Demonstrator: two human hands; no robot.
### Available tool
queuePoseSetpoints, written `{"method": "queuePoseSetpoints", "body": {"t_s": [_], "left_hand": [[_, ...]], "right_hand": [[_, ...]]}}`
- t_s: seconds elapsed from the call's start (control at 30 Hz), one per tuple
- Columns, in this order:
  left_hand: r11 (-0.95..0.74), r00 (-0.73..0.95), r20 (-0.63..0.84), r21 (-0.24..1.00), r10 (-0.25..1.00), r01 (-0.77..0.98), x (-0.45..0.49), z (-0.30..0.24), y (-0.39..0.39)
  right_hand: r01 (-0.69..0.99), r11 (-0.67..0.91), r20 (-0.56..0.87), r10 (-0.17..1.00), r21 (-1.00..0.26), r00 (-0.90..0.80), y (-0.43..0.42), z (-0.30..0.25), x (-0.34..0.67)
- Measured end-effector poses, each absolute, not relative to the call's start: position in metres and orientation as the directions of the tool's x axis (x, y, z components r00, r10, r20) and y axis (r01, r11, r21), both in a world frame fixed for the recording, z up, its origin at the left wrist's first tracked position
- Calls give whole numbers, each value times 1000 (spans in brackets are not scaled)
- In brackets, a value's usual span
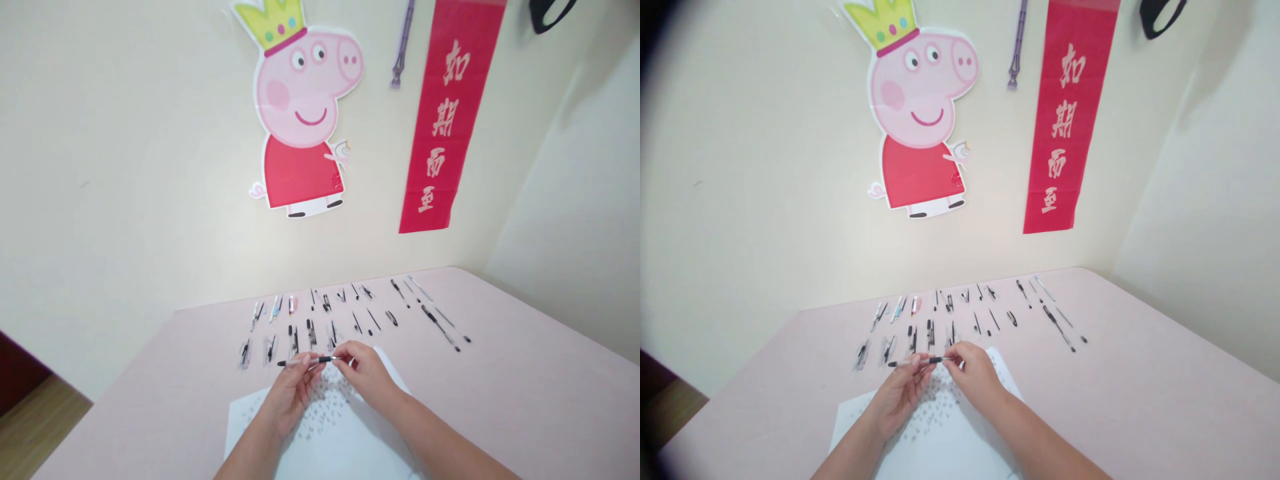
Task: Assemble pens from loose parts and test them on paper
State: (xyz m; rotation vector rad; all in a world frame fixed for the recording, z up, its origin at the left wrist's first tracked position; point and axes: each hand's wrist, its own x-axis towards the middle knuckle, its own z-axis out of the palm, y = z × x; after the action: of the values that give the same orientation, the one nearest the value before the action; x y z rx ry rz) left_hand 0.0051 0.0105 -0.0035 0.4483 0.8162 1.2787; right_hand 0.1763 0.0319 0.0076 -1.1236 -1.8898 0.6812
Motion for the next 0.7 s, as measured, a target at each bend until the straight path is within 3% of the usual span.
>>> {"method": "queuePoseSetpoints", "body": {"t_s": [0.7], "left_hand": [[267, 84, -283, 708, 955, -654, 5, 0, 9]], "right_hand": [[489, 496, 368, 866, -717, -338, 29, 9, 181]]}}
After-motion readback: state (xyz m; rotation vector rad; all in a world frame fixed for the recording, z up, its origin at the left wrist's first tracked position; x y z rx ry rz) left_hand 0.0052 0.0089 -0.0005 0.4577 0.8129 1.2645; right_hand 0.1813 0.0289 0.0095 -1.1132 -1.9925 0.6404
